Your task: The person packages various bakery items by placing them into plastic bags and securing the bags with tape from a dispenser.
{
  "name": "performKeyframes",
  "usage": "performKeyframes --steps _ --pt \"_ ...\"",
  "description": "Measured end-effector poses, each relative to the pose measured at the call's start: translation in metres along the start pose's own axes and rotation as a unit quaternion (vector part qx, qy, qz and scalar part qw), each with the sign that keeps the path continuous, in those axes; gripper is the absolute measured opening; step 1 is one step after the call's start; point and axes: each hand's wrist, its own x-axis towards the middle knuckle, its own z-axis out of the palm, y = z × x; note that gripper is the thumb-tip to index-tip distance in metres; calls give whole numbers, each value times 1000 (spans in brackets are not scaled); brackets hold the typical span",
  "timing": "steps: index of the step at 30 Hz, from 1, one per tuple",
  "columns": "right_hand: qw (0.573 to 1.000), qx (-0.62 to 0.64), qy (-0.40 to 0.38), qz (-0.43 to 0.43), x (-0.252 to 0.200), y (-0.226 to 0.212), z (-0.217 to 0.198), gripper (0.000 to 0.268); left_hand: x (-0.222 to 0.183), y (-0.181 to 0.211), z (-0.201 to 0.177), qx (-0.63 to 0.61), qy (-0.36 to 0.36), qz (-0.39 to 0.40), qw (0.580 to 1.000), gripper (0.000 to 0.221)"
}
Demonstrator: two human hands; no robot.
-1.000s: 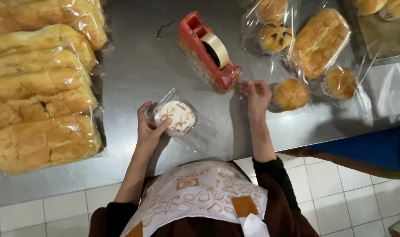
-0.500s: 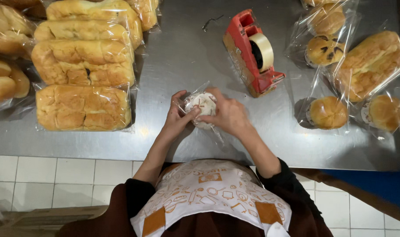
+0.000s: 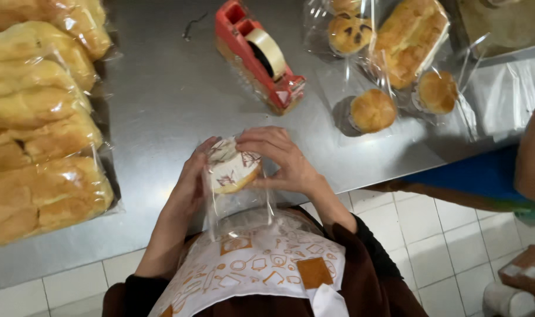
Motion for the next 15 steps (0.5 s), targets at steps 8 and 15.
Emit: performKeyframes --steps 8,15 --pt "990 33 54 128 -22 -4 -3 61 -46 76 61 395 -92 202 891 117" --pt "996 39 -69 33 7 -35 -45 73 -40 85 72 548 -124 197 803 101"
